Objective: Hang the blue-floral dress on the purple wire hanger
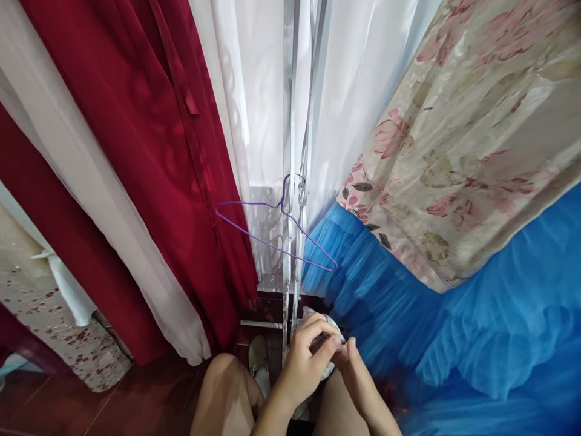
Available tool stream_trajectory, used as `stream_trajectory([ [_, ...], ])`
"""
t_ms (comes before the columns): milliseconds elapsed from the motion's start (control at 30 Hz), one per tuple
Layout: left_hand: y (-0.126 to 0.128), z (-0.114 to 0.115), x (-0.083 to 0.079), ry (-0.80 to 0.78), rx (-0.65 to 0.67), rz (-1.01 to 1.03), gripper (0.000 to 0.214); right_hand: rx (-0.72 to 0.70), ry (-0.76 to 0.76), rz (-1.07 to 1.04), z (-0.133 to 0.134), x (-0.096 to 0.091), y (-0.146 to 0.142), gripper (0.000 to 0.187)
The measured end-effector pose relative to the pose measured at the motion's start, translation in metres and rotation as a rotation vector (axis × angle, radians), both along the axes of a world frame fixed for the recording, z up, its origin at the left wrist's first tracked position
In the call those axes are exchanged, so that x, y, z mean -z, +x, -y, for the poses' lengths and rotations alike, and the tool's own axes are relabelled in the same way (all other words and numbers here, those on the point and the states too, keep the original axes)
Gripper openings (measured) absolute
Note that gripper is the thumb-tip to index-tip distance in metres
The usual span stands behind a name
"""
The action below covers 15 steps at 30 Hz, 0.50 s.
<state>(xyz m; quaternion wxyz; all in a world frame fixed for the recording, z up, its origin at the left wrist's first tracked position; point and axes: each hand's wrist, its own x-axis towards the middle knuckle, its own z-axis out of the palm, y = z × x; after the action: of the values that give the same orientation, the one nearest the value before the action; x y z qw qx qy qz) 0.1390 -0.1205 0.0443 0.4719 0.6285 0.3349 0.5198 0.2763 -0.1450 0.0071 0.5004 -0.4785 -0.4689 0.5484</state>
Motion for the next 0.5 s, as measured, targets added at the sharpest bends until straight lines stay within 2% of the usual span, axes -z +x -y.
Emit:
stream_trajectory([
  [100,-0.009,0.004,-0.002,0.053,-0.086,-0.033,0.019,0.033,0.085,0.045,-0.004,0.003,-0.005,0.055],
  [233,-0.02,0.008,-0.001,0.058,-0.181,-0.026,0.017,0.208,0.201,0.153,-0.008,-0.005,-0.008,0.031],
  [267,-0.02,0.01,-0.001,0.056,-0.186,-0.036,0.017,0.175,0.215,0.158,-0.007,-0.01,-0.01,0.029],
  [400,-0.017,0.016,-0.002,0.061,-0.175,-0.054,0.016,-0.119,0.153,0.071,0.002,-0.028,-0.025,0.027],
  [433,-0.019,0.017,-0.001,0.062,-0.178,-0.046,0.016,-0.133,0.128,0.049,0.004,-0.03,-0.028,0.031],
  [500,-0.028,0.017,0.001,0.03,-0.124,-0.041,0.03,-0.084,0.067,0.026,0.008,-0.032,-0.029,0.037],
])
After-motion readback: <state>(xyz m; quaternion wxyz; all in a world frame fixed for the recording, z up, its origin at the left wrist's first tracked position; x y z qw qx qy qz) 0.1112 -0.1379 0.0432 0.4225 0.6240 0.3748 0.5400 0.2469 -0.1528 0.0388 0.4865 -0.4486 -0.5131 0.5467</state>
